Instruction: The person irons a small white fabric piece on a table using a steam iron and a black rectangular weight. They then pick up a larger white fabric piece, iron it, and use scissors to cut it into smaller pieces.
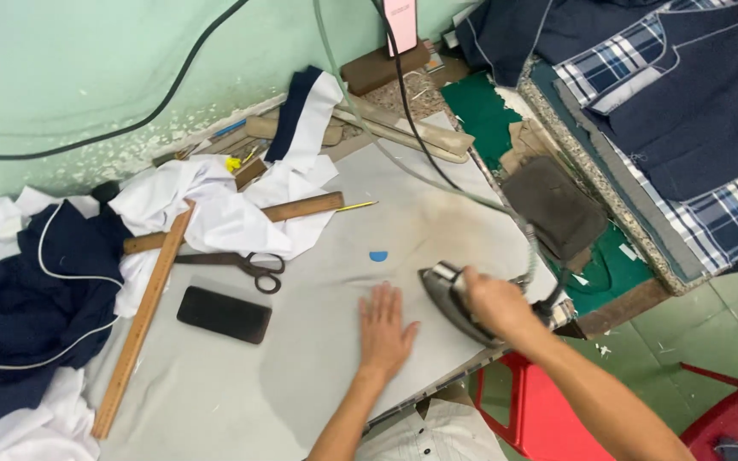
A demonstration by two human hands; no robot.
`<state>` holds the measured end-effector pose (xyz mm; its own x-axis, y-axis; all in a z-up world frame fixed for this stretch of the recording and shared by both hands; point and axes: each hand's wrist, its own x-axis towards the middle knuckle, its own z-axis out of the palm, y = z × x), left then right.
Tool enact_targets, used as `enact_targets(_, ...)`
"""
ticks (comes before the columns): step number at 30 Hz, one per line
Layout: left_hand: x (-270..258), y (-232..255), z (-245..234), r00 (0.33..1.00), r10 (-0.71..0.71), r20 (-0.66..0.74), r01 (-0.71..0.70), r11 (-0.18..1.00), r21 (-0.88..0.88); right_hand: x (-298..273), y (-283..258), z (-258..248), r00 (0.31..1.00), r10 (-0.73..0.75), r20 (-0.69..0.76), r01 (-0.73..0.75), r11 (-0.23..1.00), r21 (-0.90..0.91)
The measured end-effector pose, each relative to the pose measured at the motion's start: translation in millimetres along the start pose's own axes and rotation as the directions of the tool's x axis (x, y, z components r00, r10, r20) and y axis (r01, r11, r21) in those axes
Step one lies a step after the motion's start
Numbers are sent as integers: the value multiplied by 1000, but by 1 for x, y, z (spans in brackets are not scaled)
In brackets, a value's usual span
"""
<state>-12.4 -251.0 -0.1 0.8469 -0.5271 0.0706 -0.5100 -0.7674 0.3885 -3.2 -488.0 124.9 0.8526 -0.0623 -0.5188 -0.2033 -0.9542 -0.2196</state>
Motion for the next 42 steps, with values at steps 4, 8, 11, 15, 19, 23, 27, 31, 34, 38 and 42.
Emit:
enact_targets(4,39,42,12,984,72,161,-66,997,-42,13,94,-64,960,278,-38,-276,960,51)
enact_targets(8,40,41,10,970,68,234,-48,995,-90,60,189,-87,847,434,-306,-397,900,178)
enact_targets(11,35,22,-2,978,34,206,-12,994,-107,107,250,-64,807,384,-448,-358,923,145)
enact_targets(15,20,-39,-21,987,-135,84,138,990,-27,130,248,-56,785,407,-466,-400,909,120)
enact_targets(19,22,-93,-35,933,-347,-96,356,927,120,106,121,-46,493,-148,-857,-292,900,-324)
enact_targets(23,11,-50,-22,993,-116,17,115,992,52,127,4,27,593,-422,-686,457,878,-145)
enact_targets(27,-32,-18,-15,817,460,349,-306,858,-412,124,-76,49,661,-502,-559,531,838,-124)
enact_targets(31,-53,-118,-65,990,143,-19,-144,972,-184,126,-87,71,645,-457,-613,464,871,-163)
enact_targets(34,-65,-190,-96,918,-268,-294,261,963,-65,121,-90,72,647,-402,-648,448,888,-102)
enact_targets(38,-64,-219,-98,794,-511,-330,512,854,-89,135,-117,50,761,-264,-592,424,894,146)
enact_targets(42,-57,-216,-87,756,-507,-414,499,856,-138,213,-162,13,794,-280,-539,511,787,345)
